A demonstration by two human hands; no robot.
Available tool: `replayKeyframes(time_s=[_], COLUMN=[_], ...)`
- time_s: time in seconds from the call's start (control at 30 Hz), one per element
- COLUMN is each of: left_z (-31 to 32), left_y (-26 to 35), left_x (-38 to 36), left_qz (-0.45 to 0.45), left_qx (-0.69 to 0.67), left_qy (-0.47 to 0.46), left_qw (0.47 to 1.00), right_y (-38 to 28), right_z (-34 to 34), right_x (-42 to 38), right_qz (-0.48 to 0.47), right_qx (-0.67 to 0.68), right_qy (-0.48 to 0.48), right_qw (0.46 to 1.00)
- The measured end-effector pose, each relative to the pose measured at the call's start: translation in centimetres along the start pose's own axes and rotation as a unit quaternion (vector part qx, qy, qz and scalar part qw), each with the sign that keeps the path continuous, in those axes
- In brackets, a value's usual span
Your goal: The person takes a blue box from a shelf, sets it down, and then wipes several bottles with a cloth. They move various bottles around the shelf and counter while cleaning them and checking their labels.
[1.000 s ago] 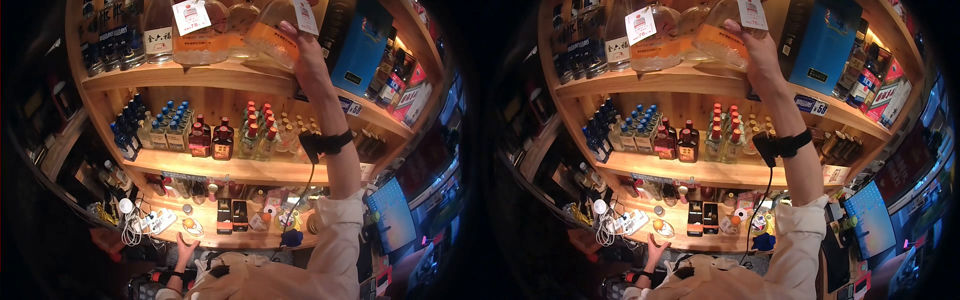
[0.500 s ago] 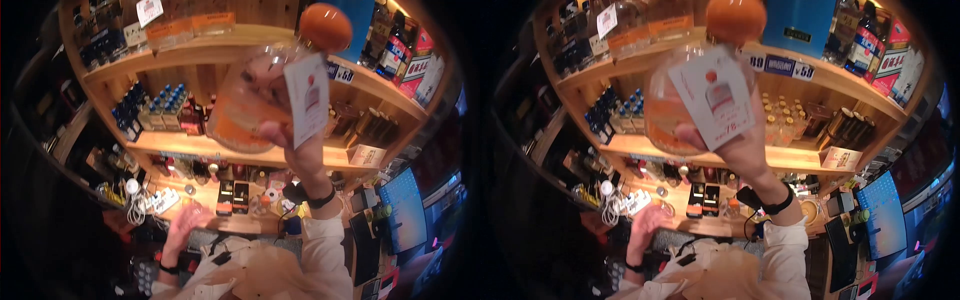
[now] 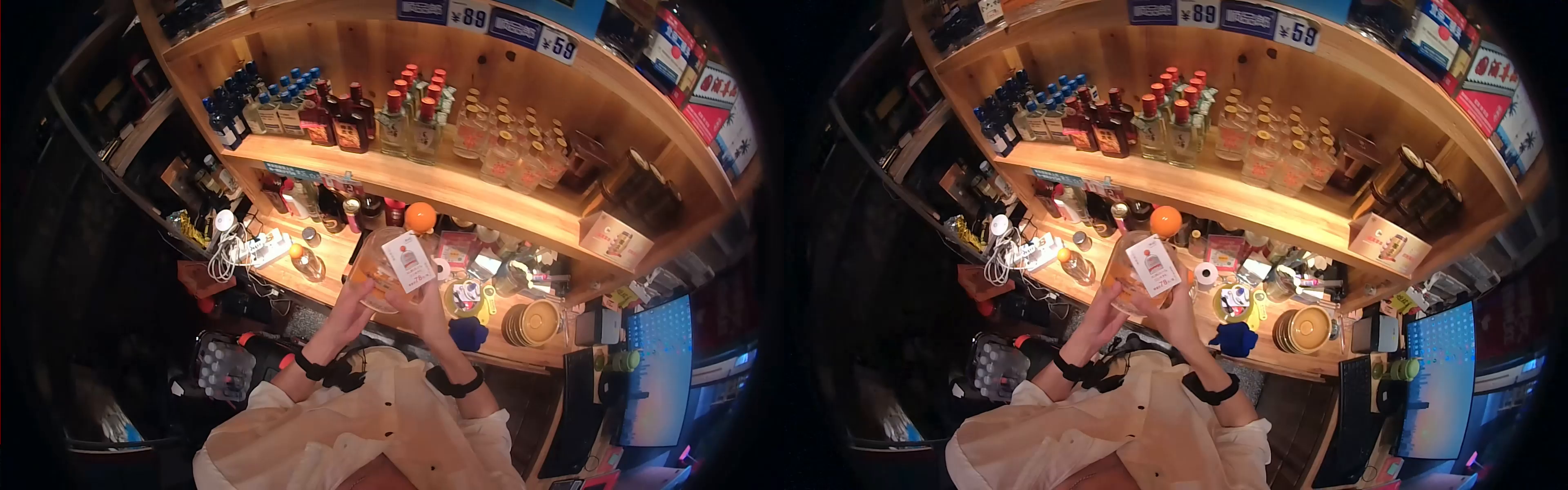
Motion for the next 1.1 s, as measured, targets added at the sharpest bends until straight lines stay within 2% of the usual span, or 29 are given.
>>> replayKeyframes(time_s=[0.03, 0.07, 0.17, 0.23, 0.27, 0.3, 0.33, 0.4, 0.53, 0.6, 0.63, 0.7, 0.83, 0.9, 0.93, 0.97, 1.03, 1.07, 1.1], left_z=[-1.1, -0.9, -2.1, -2.4, -2.4, -2.3, -2.1, -1.9, -0.6, -1.1, -1.2, -1.7, -1.6, -1.2, -1.3, -1.5, -1.5, -1.5, -1.5], left_y=[-1.3, -1.8, -4.0, -4.6, -4.8, -5.0, -5.1, -5.3, -5.0, -5.3, -5.5, -5.7, -5.4, -4.8, -4.5, -4.2, -4.2, -3.9, -3.8], left_x=[0.2, 0.2, 0.1, 0.0, 0.0, 0.0, 0.0, -0.3, -1.2, -1.7, -1.9, -2.5, -3.6, -3.5, -3.4, -3.3, -3.2, -2.9, -2.6], left_qz=[-0.024, -0.027, -0.061, -0.057, -0.056, -0.053, -0.047, -0.042, -0.019, -0.012, -0.011, -0.001, 0.011, 0.027, 0.032, 0.046, 0.054, 0.049, 0.043], left_qx=[-0.027, -0.034, -0.072, -0.09, -0.086, -0.082, -0.085, -0.094, -0.043, -0.021, -0.022, -0.02, -0.033, -0.033, -0.036, -0.023, -0.016, -0.027, -0.035], left_qy=[0.011, -0.025, -0.005, -0.012, -0.008, -0.006, -0.005, 0.018, 0.012, 0.047, 0.051, 0.084, 0.093, 0.085, 0.083, 0.094, 0.101, 0.11, 0.117], left_qw=[0.999, 0.999, 0.996, 0.994, 0.995, 0.995, 0.995, 0.995, 0.999, 0.999, 0.998, 0.996, 0.995, 0.996, 0.995, 0.994, 0.993, 0.992, 0.992], right_y=[-0.5, -1.4, 1.8, 6.4, 8.8, 11.0, 13.3, 16.3, 17.7, 16.0, 16.4, 19.0, 20.6, 19.8, 20.7, 19.3, 15.9, 11.5, 10.5], right_z=[-0.7, -2.1, -5.5, -8.6, -10.6, -12.6, -13.8, -16.6, -17.4, -16.9, -17.0, -17.9, -19.3, -20.4, -21.0, -20.3, -17.2, -14.2, -13.0], right_x=[-0.8, -1.4, -4.1, -7.3, -9.3, -11.0, -13.1, -16.7, -18.2, -17.3, -17.1, -17.0, -17.0, -16.5, -16.7, -15.9, -14.6, -12.6, -12.4], right_qz=[-0.008, -0.06, -0.037, -0.05, 0.0, 0.046, 0.042, 0.026, 0.049, 0.021, 0.021, 0.093, 0.027, -0.049, -0.021, -0.025, 0.105, 0.063, 0.116], right_qx=[-0.1, -0.206, -0.177, -0.212, -0.362, -0.504, -0.505, -0.602, -0.613, -0.635, -0.633, -0.615, -0.567, -0.384, -0.26, -0.263, -0.043, 0.021, 0.027], right_qy=[-0.054, -0.084, -0.115, -0.104, -0.112, -0.117, -0.123, -0.063, -0.056, -0.013, -0.017, -0.087, -0.076, 0.058, 0.116, 0.112, 0.1, 0.135, 0.123], right_qw=[0.993, 0.973, 0.977, 0.971, 0.925, 0.855, 0.853, 0.796, 0.786, 0.772, 0.774, 0.778, 0.82, 0.92, 0.958, 0.958, 0.989, 0.989, 0.985])
Point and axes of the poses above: each hand's wrist, its own x-axis towards the middle knuckle, its own z-axis out of the palm, y = z × x, the point moved 7 cm from there along x, towards the middle knuckle, and after that the axes turned 13 degrees about -z, right-handed, at the moved point
